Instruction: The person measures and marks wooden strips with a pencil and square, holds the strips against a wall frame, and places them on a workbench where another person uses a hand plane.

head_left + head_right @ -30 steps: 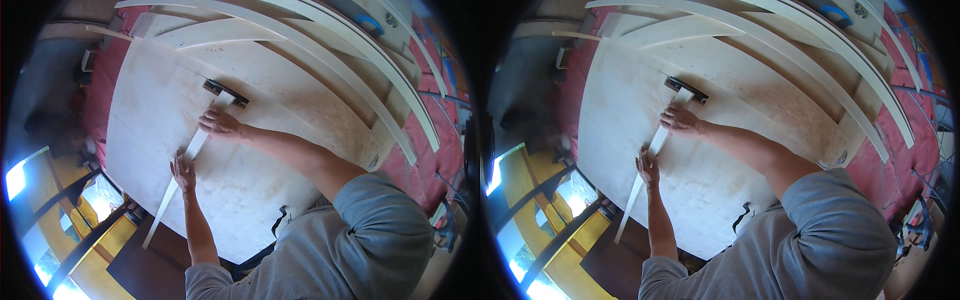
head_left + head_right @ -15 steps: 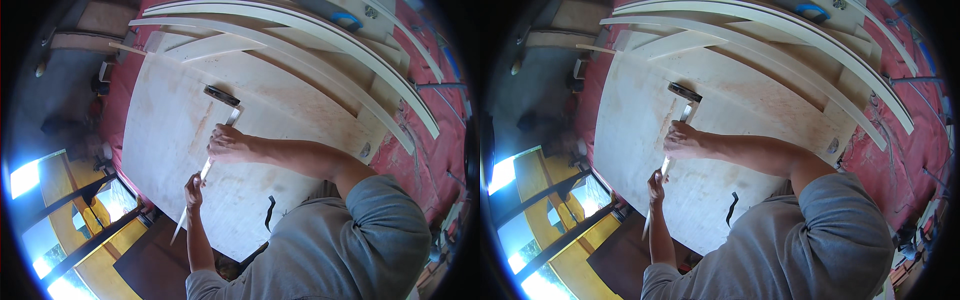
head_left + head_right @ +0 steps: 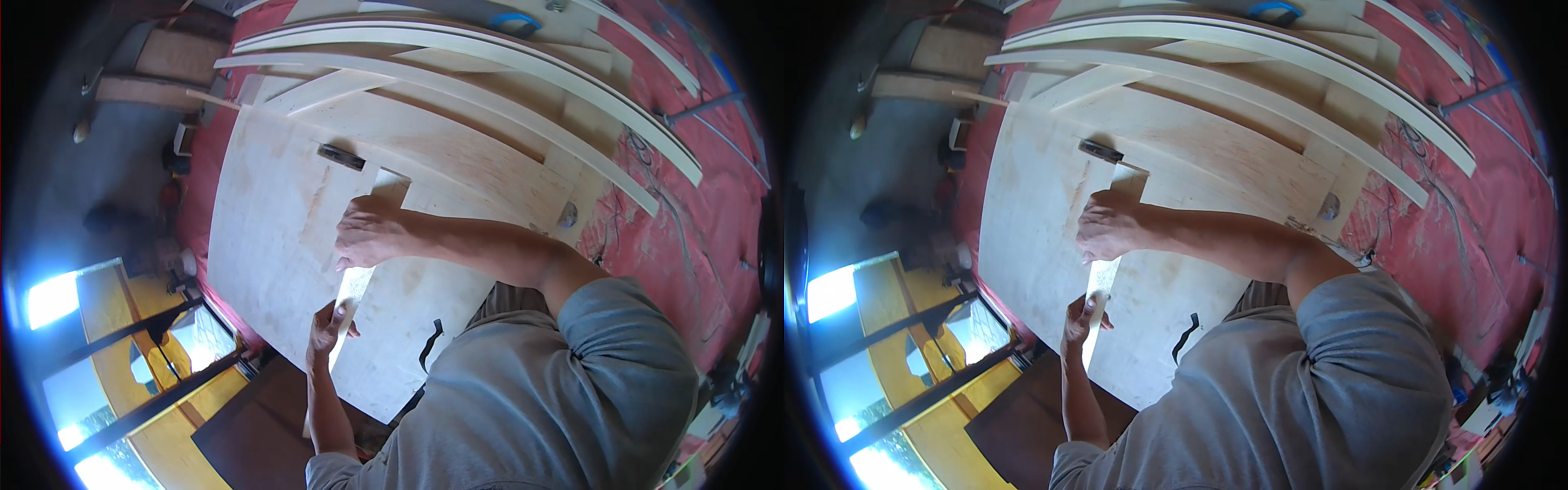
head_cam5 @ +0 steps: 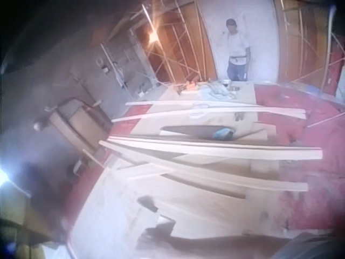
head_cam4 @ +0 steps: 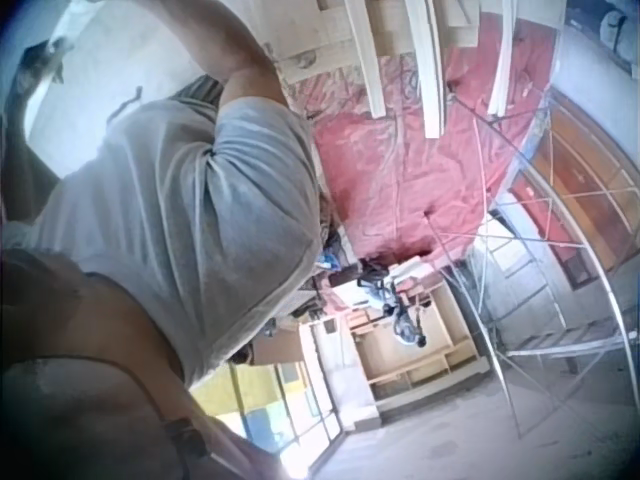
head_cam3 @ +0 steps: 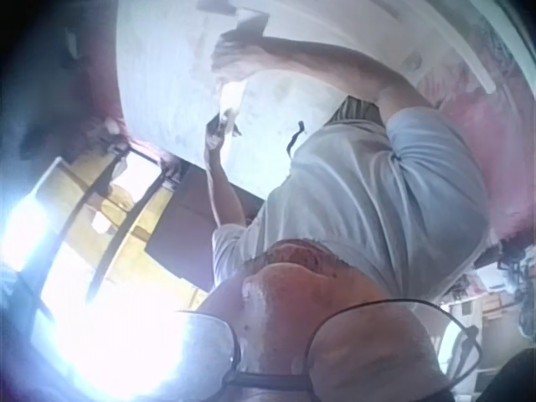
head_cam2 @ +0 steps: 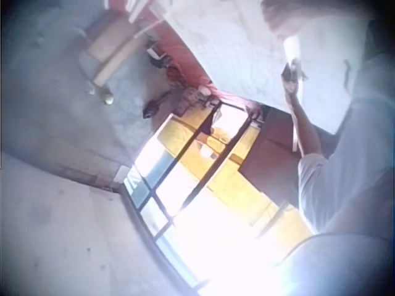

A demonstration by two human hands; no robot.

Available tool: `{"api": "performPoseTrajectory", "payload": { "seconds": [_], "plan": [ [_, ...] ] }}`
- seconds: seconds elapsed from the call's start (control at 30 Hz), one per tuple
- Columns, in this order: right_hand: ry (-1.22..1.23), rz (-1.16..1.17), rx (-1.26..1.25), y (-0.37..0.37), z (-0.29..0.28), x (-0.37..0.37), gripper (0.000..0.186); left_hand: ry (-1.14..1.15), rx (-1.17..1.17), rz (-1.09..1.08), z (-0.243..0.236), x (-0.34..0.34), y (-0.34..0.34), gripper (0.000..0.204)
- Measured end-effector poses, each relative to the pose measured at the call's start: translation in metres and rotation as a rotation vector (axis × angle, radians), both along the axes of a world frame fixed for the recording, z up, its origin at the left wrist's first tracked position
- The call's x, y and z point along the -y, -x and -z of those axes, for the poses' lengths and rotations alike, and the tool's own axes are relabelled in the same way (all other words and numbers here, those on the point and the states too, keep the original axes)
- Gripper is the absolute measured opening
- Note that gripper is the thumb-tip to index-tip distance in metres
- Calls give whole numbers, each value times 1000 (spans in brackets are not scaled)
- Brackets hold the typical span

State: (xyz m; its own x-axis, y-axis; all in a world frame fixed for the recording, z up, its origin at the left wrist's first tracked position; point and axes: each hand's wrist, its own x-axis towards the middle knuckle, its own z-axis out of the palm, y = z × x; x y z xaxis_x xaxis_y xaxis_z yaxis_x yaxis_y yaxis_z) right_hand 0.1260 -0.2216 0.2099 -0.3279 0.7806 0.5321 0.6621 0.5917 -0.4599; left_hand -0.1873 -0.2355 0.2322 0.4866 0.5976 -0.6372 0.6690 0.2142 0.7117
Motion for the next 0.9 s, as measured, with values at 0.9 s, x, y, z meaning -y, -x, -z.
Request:
{"api": "performPoseTrajectory", "payload": {
  "seconds": [0.9],
  "plan": [
    [1446,1033,-191,-53,368,662,45,-14,-82,245,131,167,-102,52]
  ]
}}
